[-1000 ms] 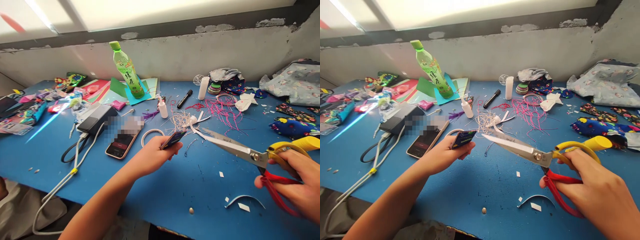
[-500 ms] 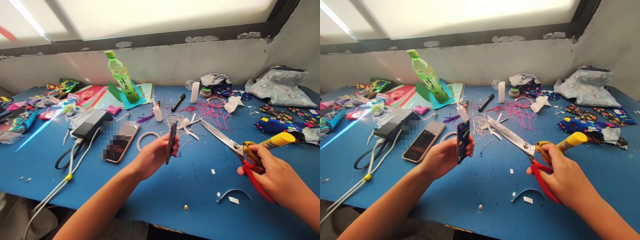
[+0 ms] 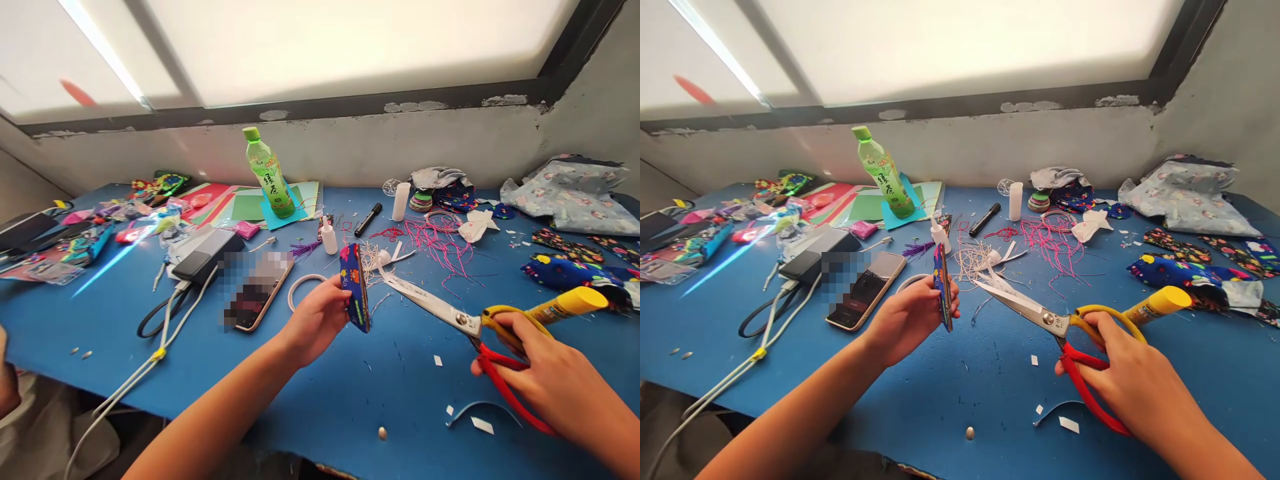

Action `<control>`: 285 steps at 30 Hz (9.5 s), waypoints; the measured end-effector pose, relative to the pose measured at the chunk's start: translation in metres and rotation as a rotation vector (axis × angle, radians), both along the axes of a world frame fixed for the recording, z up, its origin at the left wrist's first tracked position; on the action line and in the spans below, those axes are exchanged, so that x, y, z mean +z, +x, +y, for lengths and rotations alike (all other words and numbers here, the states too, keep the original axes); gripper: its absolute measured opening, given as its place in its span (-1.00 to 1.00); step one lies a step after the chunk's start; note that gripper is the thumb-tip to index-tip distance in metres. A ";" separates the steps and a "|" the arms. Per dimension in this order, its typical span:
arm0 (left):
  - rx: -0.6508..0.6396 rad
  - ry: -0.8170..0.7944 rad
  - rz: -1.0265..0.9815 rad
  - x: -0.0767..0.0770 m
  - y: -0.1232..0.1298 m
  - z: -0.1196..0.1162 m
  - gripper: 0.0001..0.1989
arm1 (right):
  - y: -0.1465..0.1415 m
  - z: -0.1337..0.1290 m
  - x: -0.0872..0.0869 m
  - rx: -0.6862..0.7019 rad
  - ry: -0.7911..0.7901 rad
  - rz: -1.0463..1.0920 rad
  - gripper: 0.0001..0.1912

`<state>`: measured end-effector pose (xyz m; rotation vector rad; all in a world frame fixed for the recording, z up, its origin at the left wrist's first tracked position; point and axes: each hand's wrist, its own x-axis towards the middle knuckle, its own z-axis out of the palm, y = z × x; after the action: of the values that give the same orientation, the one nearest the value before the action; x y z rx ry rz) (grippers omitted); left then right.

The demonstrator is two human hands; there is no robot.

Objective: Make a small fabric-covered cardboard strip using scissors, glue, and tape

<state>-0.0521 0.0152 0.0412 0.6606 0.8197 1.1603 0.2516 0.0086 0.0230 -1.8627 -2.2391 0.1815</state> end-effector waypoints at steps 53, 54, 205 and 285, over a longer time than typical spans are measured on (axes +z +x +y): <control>0.484 0.292 0.255 -0.014 0.015 -0.027 -0.77 | 0.014 -0.007 -0.008 0.348 0.795 -0.421 -0.42; 0.487 0.299 0.269 -0.013 0.015 -0.028 -0.77 | 0.014 -0.007 -0.009 0.350 0.777 -0.415 -0.45; 0.080 0.181 0.421 -0.014 0.029 -0.039 -0.81 | -0.026 -0.031 -0.021 0.236 0.475 -0.380 -0.36; 0.018 0.204 0.541 -0.013 0.028 -0.043 -0.82 | -0.019 -0.014 -0.009 0.104 -0.037 -0.020 -0.79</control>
<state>-0.0239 -0.0281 0.0282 1.1674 1.1687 1.1020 0.2323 -0.0049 0.0145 -1.7747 -2.3625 0.2238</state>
